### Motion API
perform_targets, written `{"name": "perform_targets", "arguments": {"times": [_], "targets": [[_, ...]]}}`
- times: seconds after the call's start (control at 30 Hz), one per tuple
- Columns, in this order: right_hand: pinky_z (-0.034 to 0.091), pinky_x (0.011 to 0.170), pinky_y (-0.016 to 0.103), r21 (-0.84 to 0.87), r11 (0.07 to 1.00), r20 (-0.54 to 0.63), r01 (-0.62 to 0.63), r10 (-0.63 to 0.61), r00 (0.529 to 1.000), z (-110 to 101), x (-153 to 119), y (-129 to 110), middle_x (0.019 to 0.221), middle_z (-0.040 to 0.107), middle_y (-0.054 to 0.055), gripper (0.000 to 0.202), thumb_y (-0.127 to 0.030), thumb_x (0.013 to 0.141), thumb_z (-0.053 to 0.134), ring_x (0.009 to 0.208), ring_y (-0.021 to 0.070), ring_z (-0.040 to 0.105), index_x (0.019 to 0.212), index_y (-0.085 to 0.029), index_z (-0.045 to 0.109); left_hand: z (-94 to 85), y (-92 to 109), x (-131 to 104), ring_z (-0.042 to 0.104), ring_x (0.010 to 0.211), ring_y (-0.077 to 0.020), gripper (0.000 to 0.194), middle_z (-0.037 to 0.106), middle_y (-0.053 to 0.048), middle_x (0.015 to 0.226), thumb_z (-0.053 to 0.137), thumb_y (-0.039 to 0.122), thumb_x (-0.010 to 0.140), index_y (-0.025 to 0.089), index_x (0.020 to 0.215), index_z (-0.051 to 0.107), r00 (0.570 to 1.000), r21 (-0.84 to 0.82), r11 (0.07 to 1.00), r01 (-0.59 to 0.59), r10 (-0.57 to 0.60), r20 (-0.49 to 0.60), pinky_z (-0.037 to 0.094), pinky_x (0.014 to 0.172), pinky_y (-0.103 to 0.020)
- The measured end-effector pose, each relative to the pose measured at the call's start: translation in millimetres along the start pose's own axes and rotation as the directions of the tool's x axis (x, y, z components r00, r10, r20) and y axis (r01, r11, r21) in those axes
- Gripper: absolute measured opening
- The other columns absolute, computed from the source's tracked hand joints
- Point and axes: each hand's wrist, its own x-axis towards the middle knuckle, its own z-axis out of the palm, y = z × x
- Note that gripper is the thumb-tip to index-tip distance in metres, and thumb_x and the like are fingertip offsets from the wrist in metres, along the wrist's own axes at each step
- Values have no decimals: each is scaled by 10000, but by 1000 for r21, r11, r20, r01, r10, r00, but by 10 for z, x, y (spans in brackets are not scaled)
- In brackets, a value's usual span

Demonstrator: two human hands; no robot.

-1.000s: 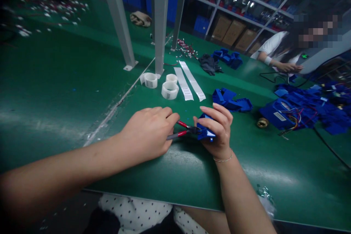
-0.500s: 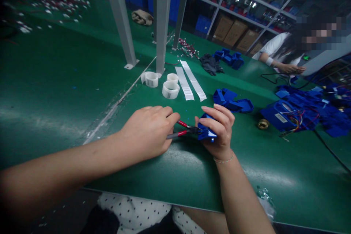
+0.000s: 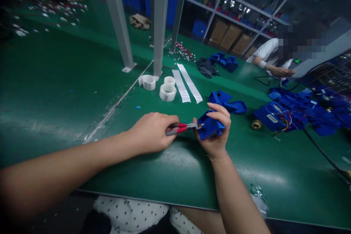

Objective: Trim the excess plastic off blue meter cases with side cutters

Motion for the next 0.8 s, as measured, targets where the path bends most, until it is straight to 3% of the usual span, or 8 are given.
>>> {"name": "perform_targets", "arguments": {"times": [0.1,0.17,0.23,0.3,0.4,0.5,0.63,0.8], "targets": [[504,961,468,123,967,39,-222,218,975,-36,-14,-15,1318,502,138,694,-173,627,847,1180,289,547,1213,-211,477,52,-84,68,560,753,-158,217,591,1,821,489,394,983,190,941,552,993,-362,932,-14,-28,-112,404,680,-311],[532,908,401,268,856,178,-443,408,895,-81,-31,-28,1351,472,127,730,-204,653,842,1141,250,547,1279,-231,468,73,-151,101,567,884,-154,219,600,-20,977,491,375,995,178,1080,537,980,-376,924,-70,-7,-198,440,799,-306],[535,810,324,443,588,428,-677,525,736,-122,-41,-46,1332,484,118,773,-294,724,815,1044,205,558,1389,-257,423,72,-221,125,558,1040,-182,295,582,-50,1143,544,313,956,178,1217,521,971,-241,966,-99,41,-235,447,906,-323],[491,706,275,522,262,654,-812,488,578,-141,-34,-68,1279,514,113,757,-444,819,738,929,173,557,1462,-270,378,47,-285,143,535,1135,-219,395,557,-64,1232,577,263,910,184,1292,512,966,-60,994,-93,75,-247,440,972,-355],[363,559,239,545,-20,766,-838,418,488,-131,-3,-98,1173,545,120,743,-751,895,484,749,135,505,1437,-247,416,-14,-350,166,527,1144,-249,454,558,-63,1246,560,244,907,204,1356,505,962,167,985,-53,95,-255,439,967,-396],[252,459,228,505,-99,786,-858,463,409,-110,17,-96,989,563,119,1019,-976,771,164,578,99,416,1285,-177,531,-64,-364,183,532,1107,-246,433,569,-61,1227,506,250,946,219,1378,509,962,293,954,-57,131,-241,436,922,-401],[166,393,211,399,-13,796,-917,501,339,-102,-5,-56,740,534,79,1063,-999,720,40,443,67,336,1018,-126,569,-83,-334,189,530,1109,-246,427,571,-68,1237,495,260,955,222,1380,511,968,336,939,-67,142,-206,426,902,-397],[227,373,194,357,6,809,-934,497,313,-114,-25,-36,741,650,114,1083,-980,744,30,429,128,493,1306,-157,453,-74,-291,182,535,1130,-256,420,563,-81,1265,479,262,952,199,1365,519,978,328,944,-43,107,-179,437,942,-402]]}}
